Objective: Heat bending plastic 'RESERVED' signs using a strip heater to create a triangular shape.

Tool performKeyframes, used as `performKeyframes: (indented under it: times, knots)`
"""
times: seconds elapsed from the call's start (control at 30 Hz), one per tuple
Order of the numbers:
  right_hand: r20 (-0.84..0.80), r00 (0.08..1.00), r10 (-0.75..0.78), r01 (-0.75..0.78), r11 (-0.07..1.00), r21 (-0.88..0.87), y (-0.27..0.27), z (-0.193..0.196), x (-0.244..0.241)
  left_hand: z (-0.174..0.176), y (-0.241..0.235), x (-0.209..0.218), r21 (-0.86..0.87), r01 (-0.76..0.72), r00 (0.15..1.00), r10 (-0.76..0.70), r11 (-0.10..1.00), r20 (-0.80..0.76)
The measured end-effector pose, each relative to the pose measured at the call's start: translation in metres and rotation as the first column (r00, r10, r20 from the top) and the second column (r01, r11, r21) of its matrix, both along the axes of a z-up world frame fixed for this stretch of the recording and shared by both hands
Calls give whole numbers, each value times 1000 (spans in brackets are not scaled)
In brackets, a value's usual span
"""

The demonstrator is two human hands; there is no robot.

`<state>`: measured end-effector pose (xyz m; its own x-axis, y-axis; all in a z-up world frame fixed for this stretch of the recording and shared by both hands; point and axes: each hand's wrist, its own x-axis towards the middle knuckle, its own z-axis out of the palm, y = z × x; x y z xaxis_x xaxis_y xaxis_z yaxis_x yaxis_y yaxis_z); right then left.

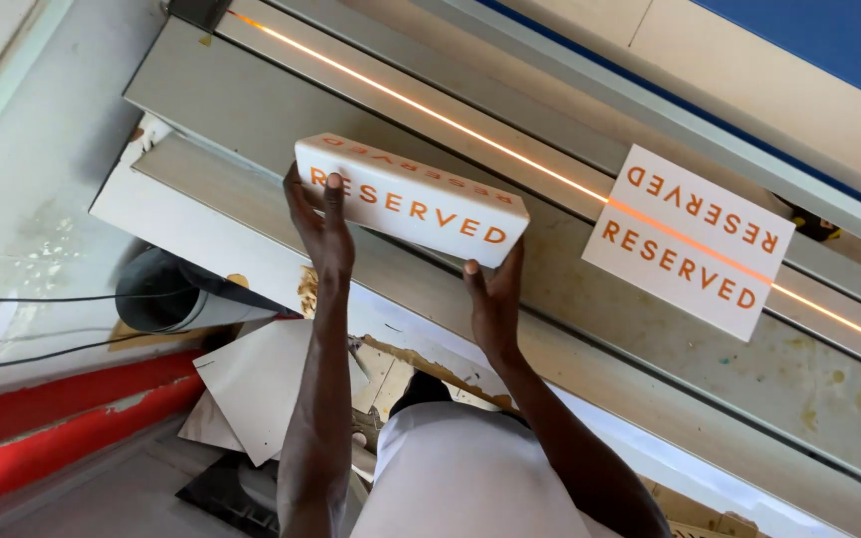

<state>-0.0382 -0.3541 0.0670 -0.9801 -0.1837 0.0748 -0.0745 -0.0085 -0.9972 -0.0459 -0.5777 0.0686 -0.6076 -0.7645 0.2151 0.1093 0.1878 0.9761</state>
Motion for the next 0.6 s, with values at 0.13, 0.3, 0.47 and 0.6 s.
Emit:
performKeyframes:
  times: [0.13,0.3,0.47,0.6]
  knots:
    - [-8,999,32,-32,999,38,-44,-2,-7,-11,-45,-13,14,-13,1000,13,1000,-3]
    - [11,1000,18,-18,999,43,-64,-4,-10,-13,-66,-31,-3,80,995,-80,997,-51]
    - [3,1000,8,-8,1000,29,-68,-15,-12,-29,-78,-53,-7,103,992,-104,995,-75]
    - [13,1000,22,-21,999,-38,-64,-17,-14,-44,-81,-59,-31,113,985,-116,993,-125]
